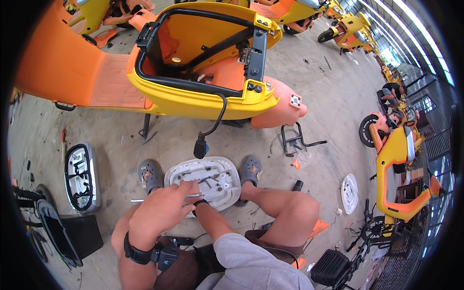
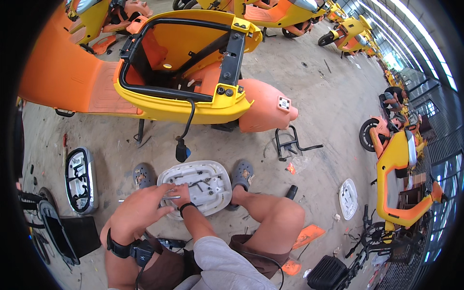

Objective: The person assembles internal components into a white scooter seat bucket while sitting on the floor, using a socket wrench to tighten bolts and handling small mechanical parts.

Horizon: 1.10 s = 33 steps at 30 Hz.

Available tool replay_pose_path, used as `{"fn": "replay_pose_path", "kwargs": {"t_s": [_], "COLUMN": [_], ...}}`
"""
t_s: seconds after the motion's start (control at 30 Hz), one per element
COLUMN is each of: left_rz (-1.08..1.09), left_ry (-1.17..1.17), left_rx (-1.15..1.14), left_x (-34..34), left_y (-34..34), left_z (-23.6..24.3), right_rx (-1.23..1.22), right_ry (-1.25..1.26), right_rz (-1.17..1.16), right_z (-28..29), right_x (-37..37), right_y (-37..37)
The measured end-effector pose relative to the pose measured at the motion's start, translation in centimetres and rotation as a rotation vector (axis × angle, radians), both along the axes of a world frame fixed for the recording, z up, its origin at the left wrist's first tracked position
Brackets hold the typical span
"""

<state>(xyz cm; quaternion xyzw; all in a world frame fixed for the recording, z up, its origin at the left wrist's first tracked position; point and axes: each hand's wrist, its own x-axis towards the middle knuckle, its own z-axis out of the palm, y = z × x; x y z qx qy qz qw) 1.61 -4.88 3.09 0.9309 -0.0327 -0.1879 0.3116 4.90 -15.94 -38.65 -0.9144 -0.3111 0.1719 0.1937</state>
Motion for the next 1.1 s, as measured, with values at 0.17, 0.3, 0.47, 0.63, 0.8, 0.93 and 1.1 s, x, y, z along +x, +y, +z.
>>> {"fn": "replay_pose_path", "kwargs": {"t_s": [0.17, 0.3, 0.47, 0.63, 0.8, 0.93, 1.1], "left_rz": [0.003, 0.016, 0.065, 0.107, 0.171, 0.366, 0.698], "left_ry": [-0.017, -0.191, -0.265, -0.258, -0.276, -0.175, 0.103], "left_rx": [-0.013, -0.099, -0.086, -0.11, -0.146, -0.325, -1.031], "left_x": [0.1, -0.1, 0.0, 0.4, 0.4, 0.7, 1.0], "left_y": [0.1, -0.1, 0.9, -0.5, -0.9, -1.0, -1.5], "left_z": [-0.1, -0.8, -1.5, -0.4, -1.1, -1.5, -0.8], "right_rx": [-0.167, -0.268, -0.421, -0.419, -0.172, 0.175, 0.284], "right_ry": [0.32, 0.523, 0.93, 0.622, 0.487, 0.282, 0.565], "right_rz": [-0.102, -0.174, -0.154, 0.014, 0.111, 0.27, 0.194], "right_z": [3.8, 5.1, 15.8, 26.3, 37.0, 38.5, 40.4], "right_x": [-0.6, 1.2, 6.6, 11.1, 9.7, 8.1, 7.1], "right_y": [-2.2, -5.8, -7.0, -8.9, -8.9, -9.3, -8.9]}}
